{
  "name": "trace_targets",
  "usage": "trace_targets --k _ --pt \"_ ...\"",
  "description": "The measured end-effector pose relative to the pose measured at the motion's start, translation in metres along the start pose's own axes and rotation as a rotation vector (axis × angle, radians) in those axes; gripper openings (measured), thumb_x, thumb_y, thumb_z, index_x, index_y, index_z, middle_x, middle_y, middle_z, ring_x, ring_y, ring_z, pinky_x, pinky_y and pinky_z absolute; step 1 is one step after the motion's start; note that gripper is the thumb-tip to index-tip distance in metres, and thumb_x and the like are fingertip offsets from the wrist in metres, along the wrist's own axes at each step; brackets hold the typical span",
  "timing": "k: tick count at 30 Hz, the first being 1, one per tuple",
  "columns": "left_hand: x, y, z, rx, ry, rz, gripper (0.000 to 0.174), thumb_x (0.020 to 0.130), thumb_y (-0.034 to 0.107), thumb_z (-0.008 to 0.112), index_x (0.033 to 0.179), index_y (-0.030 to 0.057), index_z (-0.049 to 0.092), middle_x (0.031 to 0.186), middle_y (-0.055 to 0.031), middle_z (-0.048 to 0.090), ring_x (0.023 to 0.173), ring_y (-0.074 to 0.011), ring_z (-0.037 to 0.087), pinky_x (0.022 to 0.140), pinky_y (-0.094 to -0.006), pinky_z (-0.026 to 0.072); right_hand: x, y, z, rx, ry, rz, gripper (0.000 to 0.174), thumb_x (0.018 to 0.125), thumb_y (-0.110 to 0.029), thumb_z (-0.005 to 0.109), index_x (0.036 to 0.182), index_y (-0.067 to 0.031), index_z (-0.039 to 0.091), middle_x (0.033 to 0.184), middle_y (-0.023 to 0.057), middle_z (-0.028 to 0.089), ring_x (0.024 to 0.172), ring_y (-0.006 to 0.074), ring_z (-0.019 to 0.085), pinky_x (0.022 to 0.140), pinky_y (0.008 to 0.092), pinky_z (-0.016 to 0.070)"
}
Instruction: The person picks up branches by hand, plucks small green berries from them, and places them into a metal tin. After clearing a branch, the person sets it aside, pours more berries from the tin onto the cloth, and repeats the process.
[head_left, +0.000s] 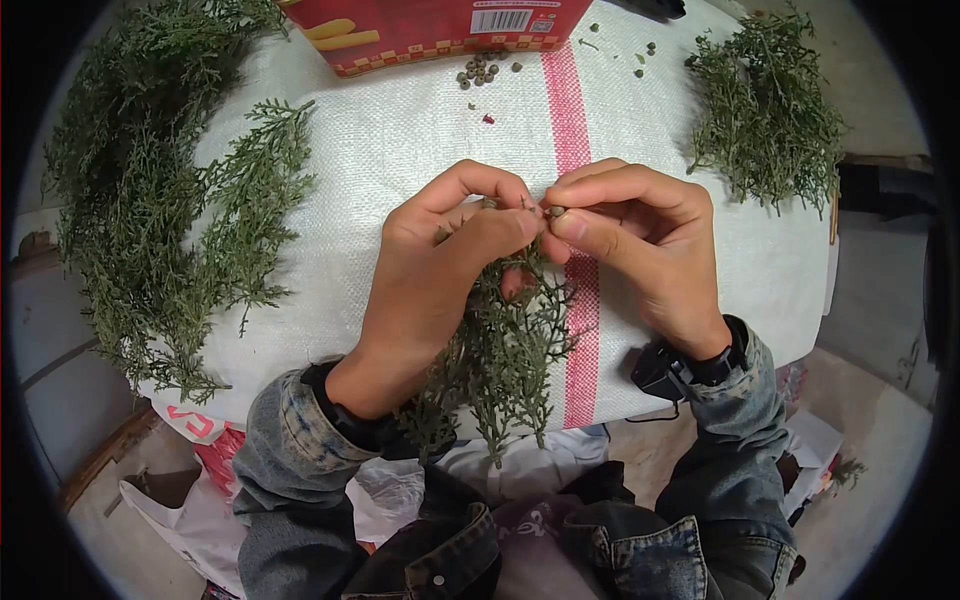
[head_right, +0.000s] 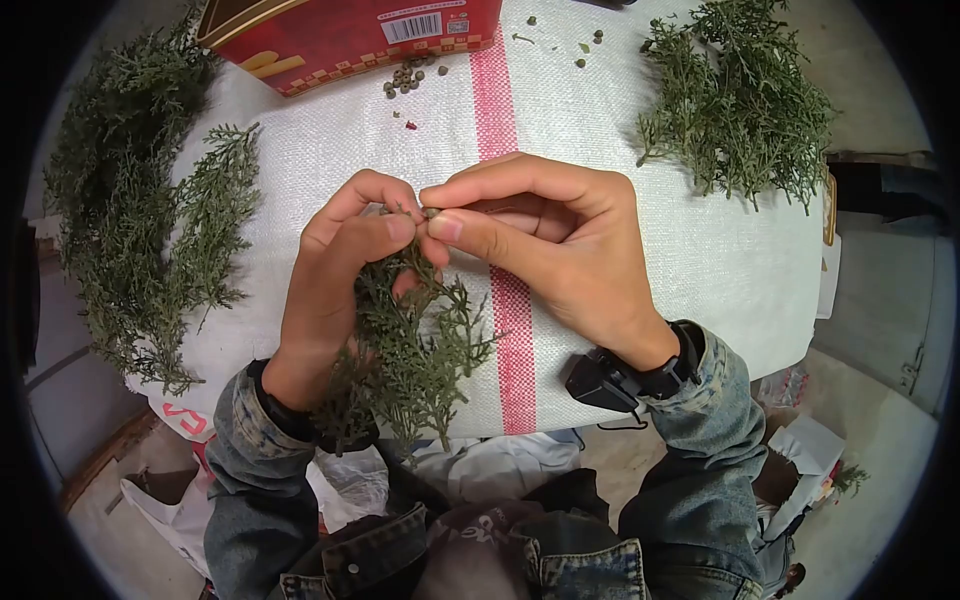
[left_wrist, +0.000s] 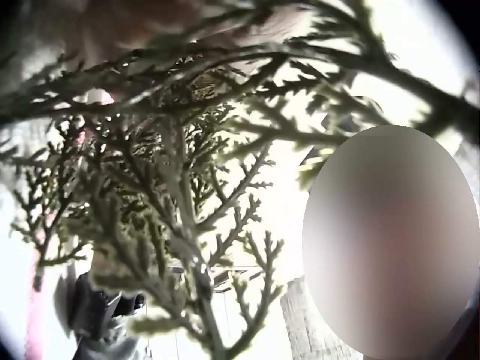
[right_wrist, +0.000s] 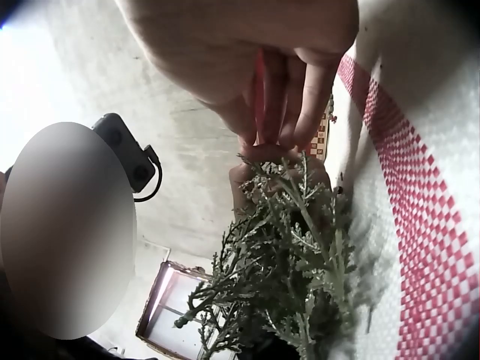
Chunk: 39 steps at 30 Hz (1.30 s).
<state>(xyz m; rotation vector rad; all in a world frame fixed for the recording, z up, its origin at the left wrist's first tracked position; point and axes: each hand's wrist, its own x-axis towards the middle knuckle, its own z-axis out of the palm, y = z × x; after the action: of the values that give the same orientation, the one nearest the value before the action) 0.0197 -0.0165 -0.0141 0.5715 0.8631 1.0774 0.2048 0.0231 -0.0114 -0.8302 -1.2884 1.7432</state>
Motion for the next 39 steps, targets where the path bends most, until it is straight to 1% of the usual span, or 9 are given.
trace_targets --k 9,16,21,25,28,31,33,37,39 --pt "0.002 -0.006 0.001 -0.019 0.060 -0.003 0.013 0.091 0.007 0.063 0.101 -0.0008 0.064 0.087 -0.0063 0.067 0.071 -0.0084 0.057 0.065 -0.0209 0.0463 0.001 -0.001 -0.003 -0.050 0.048 -0.018 0.021 0.086 0.006 0.066 0.107 0.0050 0.066 0.104 0.0154 0.066 0.087 0.0190 0.067 0.080 0.0285 0.0565" --pt "0.002 -0.005 0.001 -0.027 0.100 -0.026 0.015 0.091 0.008 0.064 0.101 -0.0027 0.066 0.087 -0.0066 0.068 0.071 -0.0083 0.057 0.065 -0.0213 0.0467 0.002 0.000 -0.004 -0.063 0.005 -0.040 0.020 0.085 0.008 0.066 0.105 0.0052 0.068 0.105 0.0167 0.066 0.090 0.0199 0.068 0.081 0.0284 0.0578" --pt "0.002 -0.004 0.002 0.085 0.105 0.042 0.013 0.091 0.007 0.064 0.099 -0.0031 0.067 0.086 -0.0071 0.069 0.071 -0.0078 0.058 0.065 -0.0211 0.0468 0.001 -0.003 -0.002 -0.077 0.017 -0.012 0.020 0.085 0.009 0.066 0.104 0.0051 0.069 0.105 0.0176 0.066 0.091 0.0206 0.068 0.081 0.0282 0.0579" --pt "0.001 -0.004 0.002 0.145 0.107 0.057 0.011 0.091 0.007 0.063 0.096 -0.0022 0.067 0.084 -0.0071 0.069 0.073 -0.0079 0.059 0.065 -0.0209 0.0464 0.001 -0.003 -0.002 -0.169 -0.001 -0.069 0.020 0.085 0.011 0.065 0.103 0.0048 0.070 0.106 0.0184 0.066 0.090 0.0208 0.068 0.081 0.0282 0.0581" --pt "0.000 -0.004 0.002 0.191 0.109 0.070 0.011 0.091 0.009 0.062 0.094 -0.0001 0.066 0.084 -0.0066 0.068 0.077 -0.0086 0.060 0.066 -0.0214 0.0456 0.002 -0.002 -0.001 -0.132 0.003 -0.040 0.020 0.084 0.010 0.067 0.102 0.0044 0.071 0.105 0.0177 0.066 0.092 0.0207 0.067 0.083 0.0282 0.0567" --pt "0.001 -0.006 0.002 0.230 0.133 0.127 0.011 0.091 0.005 0.065 0.096 -0.0036 0.067 0.081 -0.0070 0.069 0.068 -0.0061 0.059 0.061 -0.0191 0.0465 0.002 -0.003 -0.002 -0.231 -0.010 -0.081 0.021 0.083 0.010 0.067 0.103 0.0042 0.071 0.106 0.0172 0.067 0.095 0.0207 0.066 0.084 0.0288 0.0554" --pt "0.002 -0.008 0.003 0.235 0.152 0.138 0.011 0.091 0.005 0.065 0.096 -0.0035 0.067 0.081 -0.0070 0.069 0.068 -0.0059 0.059 0.060 -0.0189 0.0465 0.003 -0.002 -0.003 -0.283 -0.014 -0.100 0.021 0.083 0.010 0.068 0.103 0.0041 0.071 0.106 0.0169 0.067 0.096 0.0207 0.066 0.085 0.0292 0.0547" --pt "0.001 -0.012 0.003 0.261 0.189 0.167 0.011 0.091 0.005 0.065 0.097 -0.0034 0.067 0.081 -0.0071 0.070 0.067 -0.0056 0.059 0.059 -0.0186 0.0465 0.004 0.006 -0.002 -0.203 0.008 -0.071 0.021 0.082 0.009 0.069 0.102 0.0036 0.072 0.105 0.0157 0.068 0.101 0.0224 0.064 0.089 0.0318 0.0518" --pt "0.004 -0.012 0.002 0.277 0.189 0.202 0.010 0.090 0.005 0.065 0.097 -0.0033 0.067 0.081 -0.0071 0.070 0.067 -0.0056 0.059 0.058 -0.0185 0.0466 0.004 0.007 -0.002 -0.318 0.013 -0.138 0.021 0.082 0.009 0.069 0.102 0.0034 0.072 0.104 0.0153 0.069 0.104 0.0235 0.062 0.092 0.0332 0.0502"
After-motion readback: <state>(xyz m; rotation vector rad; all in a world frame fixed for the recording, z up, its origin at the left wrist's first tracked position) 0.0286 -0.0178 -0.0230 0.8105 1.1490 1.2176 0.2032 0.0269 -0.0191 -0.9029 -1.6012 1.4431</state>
